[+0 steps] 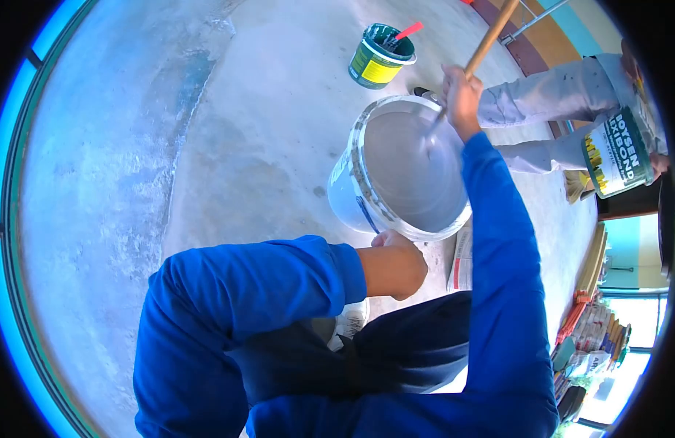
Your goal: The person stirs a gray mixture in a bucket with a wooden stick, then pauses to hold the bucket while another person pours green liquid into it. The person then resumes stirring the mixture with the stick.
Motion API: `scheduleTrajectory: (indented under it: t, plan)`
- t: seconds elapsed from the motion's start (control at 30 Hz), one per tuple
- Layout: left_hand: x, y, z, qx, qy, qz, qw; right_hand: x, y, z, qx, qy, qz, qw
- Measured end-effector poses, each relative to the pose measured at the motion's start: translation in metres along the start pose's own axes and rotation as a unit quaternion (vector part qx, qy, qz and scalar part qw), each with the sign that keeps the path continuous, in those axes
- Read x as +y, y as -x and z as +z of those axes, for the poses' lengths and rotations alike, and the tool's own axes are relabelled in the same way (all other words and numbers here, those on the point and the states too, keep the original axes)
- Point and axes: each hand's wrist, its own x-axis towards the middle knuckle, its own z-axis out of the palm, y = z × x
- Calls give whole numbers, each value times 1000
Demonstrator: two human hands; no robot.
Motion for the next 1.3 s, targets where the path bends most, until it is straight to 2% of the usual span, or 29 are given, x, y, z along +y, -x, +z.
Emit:
scheduleTrajectory:
  t: [0.1,0.17,0.23,0.3,0.37,0.43,0.5,0.57,0.67,0.8,0.87,0.97,1.0,1.03,1.1,1.17,1.23,1.3]
  plan:
    - [3,-2,-2,-14,-1,11,1000,-21,15,35,-28,-168,-17,985]
    - [6,-5,-4,-16,-2,23,1000,-9,63,28,-82,-175,26,981]
    - [7,-6,-4,-6,-5,30,1000,-9,110,-3,-188,-180,167,951]
    - [3,-6,-3,8,0,26,1000,-11,127,-42,-264,-120,139,947]
    - [-1,-4,0,8,7,17,1000,-13,112,-63,-219,-27,87,971]
    - [-3,-1,0,-1,9,9,1000,-11,69,-57,-87,32,50,994]
    - [-3,1,-1,-8,11,7,1000,-3,27,-35,-33,20,17,999]
    - [-3,2,-1,-8,10,4,1000,16,1,-1,5,20,-103,995]
    - [3,-2,-1,-2,7,16,1000,-11,34,47,-1,-133,-55,990]
    - [4,-3,-3,24,13,35,999,-2,109,-13,-152,-263,138,943]
    - [1,-3,-1,29,24,32,999,1,124,-63,-214,-211,155,941]
    - [-4,1,-4,1,18,21,1000,2,97,-103,-123,-94,117,981]
    - [-6,1,-4,-10,8,16,1000,4,75,-101,-78,-63,79,992]
    - [-7,1,-3,-25,-1,13,1000,7,49,-95,-30,-33,43,998]
    - [-7,-1,-2,-29,10,13,999,25,2,-68,-9,-93,54,994]
    - [-7,-4,0,-21,8,14,1000,30,-20,-18,95,-21,-63,993]
    - [-3,-7,2,-3,-4,22,1000,45,-26,12,124,-54,-55,989]
    - [1,-2,-3,6,22,30,999,27,24,25,28,-214,49,975]
